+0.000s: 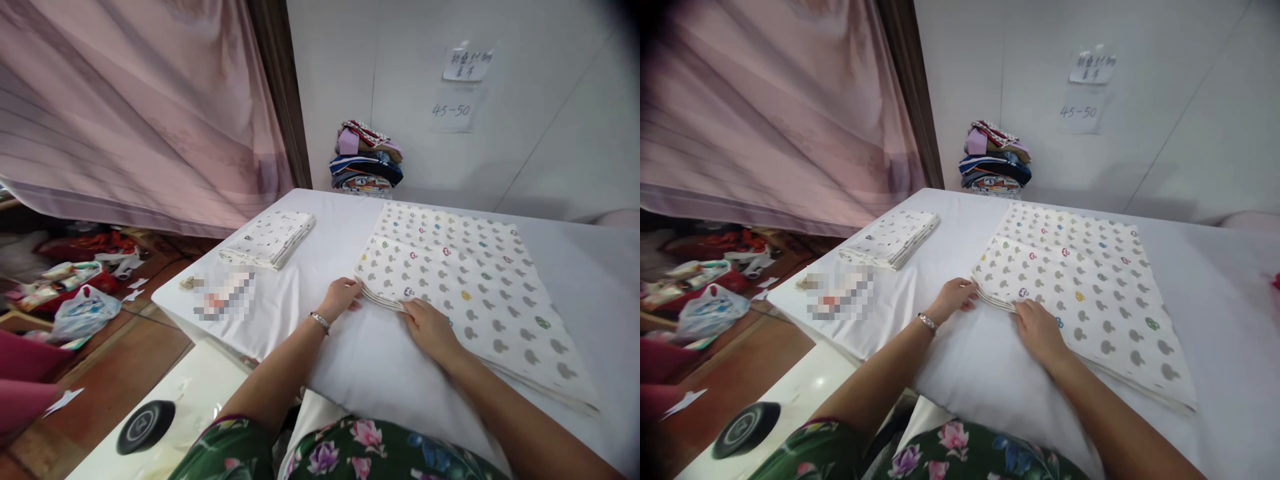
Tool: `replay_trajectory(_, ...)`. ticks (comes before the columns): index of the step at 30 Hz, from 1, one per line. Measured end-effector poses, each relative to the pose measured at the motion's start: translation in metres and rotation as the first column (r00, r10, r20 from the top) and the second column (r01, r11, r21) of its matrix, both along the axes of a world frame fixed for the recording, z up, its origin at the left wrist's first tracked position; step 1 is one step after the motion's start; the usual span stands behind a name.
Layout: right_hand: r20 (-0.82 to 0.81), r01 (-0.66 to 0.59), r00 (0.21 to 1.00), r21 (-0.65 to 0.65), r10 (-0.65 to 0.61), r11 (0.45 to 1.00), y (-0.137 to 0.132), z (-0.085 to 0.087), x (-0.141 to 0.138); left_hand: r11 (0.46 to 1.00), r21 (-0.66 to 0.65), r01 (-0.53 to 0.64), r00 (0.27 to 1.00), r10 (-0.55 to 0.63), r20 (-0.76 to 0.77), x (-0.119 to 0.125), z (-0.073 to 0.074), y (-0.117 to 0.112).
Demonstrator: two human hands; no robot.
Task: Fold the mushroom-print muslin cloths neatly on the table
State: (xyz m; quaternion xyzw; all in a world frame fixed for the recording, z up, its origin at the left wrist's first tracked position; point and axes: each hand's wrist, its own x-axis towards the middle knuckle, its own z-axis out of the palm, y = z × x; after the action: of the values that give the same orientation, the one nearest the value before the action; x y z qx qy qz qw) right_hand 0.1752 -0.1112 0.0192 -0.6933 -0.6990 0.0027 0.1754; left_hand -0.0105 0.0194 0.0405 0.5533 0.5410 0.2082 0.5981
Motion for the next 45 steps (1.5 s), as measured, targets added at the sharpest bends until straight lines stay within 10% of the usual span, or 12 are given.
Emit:
replay_trajectory(15, 0.134, -0.173, 0.979, 0.127, 0.156, 0.977, -0.008, -0.008, -0.001, 0.998, -0.052, -0.035, 0.998, 0.037, 0.050, -0.006, 0.023, -0.001)
replay_trajectory(24, 0.179, -0.195, 0.966, 0.036, 0.185, 0.980, -0.012, 0.003, -0.005, 0.990, -0.090, -0.106, 0.981, 0.119, 0.155, -0.015, 0.013, -0.019)
replay_trajectory(34, -0.324, -0.177, 0.932, -0.012, 0.163, 0.984, 0.032, 0.041, -0.049, 0.990, -0.101, -0.101, 0.966, 0.122, 0.229, -0.013, 0.006, -0.020)
replay_trajectory(45, -0.598, -0.042, 0.793, 0.132, 0.114, 0.990, 0.053, 0.025, -0.071, 0.994, -0.054, -0.095, 0.943, 0.107, 0.315, -0.019, -0.006, -0.018)
